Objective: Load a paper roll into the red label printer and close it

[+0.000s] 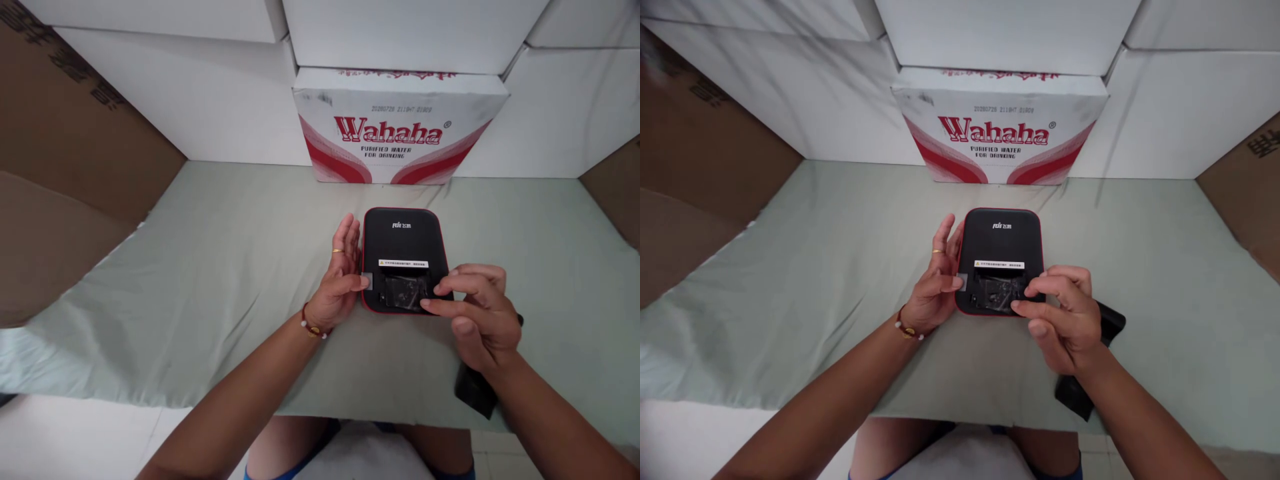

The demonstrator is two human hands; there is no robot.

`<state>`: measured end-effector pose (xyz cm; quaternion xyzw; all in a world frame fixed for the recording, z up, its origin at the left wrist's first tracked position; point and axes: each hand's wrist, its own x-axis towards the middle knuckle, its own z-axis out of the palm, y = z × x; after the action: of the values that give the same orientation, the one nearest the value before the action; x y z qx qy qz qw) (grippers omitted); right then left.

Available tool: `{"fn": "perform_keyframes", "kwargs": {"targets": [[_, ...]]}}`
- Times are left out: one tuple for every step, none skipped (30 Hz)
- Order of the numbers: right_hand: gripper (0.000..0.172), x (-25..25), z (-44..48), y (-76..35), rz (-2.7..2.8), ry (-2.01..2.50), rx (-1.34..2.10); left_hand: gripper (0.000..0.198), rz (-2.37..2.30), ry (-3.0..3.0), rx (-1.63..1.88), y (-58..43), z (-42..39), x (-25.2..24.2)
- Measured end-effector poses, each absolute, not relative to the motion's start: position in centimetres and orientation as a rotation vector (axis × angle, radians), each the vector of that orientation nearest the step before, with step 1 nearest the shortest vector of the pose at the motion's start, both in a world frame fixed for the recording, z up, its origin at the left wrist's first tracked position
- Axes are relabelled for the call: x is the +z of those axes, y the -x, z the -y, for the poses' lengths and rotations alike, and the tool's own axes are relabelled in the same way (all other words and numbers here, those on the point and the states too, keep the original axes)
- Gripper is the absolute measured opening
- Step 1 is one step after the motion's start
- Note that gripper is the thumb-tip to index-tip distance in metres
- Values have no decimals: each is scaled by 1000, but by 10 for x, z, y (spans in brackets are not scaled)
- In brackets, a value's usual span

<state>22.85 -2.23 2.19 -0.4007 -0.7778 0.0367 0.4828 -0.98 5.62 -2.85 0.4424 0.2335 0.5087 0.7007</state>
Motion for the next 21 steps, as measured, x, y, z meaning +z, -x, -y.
{"fn": "perform_keyframes", "kwargs": {"targets": [[39,23,22,-228,1902,977,75,111,-520,-979,1124,9,-56,-28],[38,24,22,-228,1911,976,53,113,-519,-975,1121,9,-57,-28],[36,25,22,-228,1921,977,27,114,-519,-977,1123,8,-57,-28],[35,26,22,-228,1931,974,-8,114,-519,-983,1131,8,-57,-29],[32,27,22,-228,1944,969,-45,114,-517,-992,1138,7,-57,-31],[30,28,21,-228,1966,960,-74,113,-513,-1005,1143,7,-58,-33],[27,30,21,-228,1997,941,-87,111,-509,-1018,1144,7,-58,-36],[25,32,20,-228,2031,918,-83,109,-508,-1029,1144,7,-59,-39],[23,36,20,-227,2067,897,-62,108,-508,-1038,1143,7,-59,-42],[22,40,19,-227,2096,878,-28,107,-508,-1045,1142,7,-59,-44],[22,45,18,-226,2113,870,21,106,-507,-1050,1144,6,-60,-46],[22,51,17,-225,2117,880,78,104,-503,-1053,1153,5,-60,-48],[23,57,16,-224,2109,923,139,102,-493,-1055,1166,4,-60,-49],[24,65,13,-222,2090,997,193,100,-481,-1055,1181,3,-60,-50],[26,72,10,-221,2066,1093,239,98,-470,-1054,1193,2,-60,-50],[27,79,5,-219,2041,1209,276,97,-463,-1051,1202,1,-60,-50],[27,86,-2,-216,2031,1333,300,96,-459,-1046,1209,0,-60,-50],[27,91,-11,-213,2045,1450,312,95,-458,-1041,1209,0,-60,-50],[28,96,-22,-209,2092,1557,314,94,-456,-1034,1205,-1,-60,-49],[28,98,-33,-205,2176,1655,305,94,-454,-1025,1200,-1,-60,-49],[29,100,-44,-199,2285,1757,277,94,-453,-1015,1194,0,-60,-49]]}}
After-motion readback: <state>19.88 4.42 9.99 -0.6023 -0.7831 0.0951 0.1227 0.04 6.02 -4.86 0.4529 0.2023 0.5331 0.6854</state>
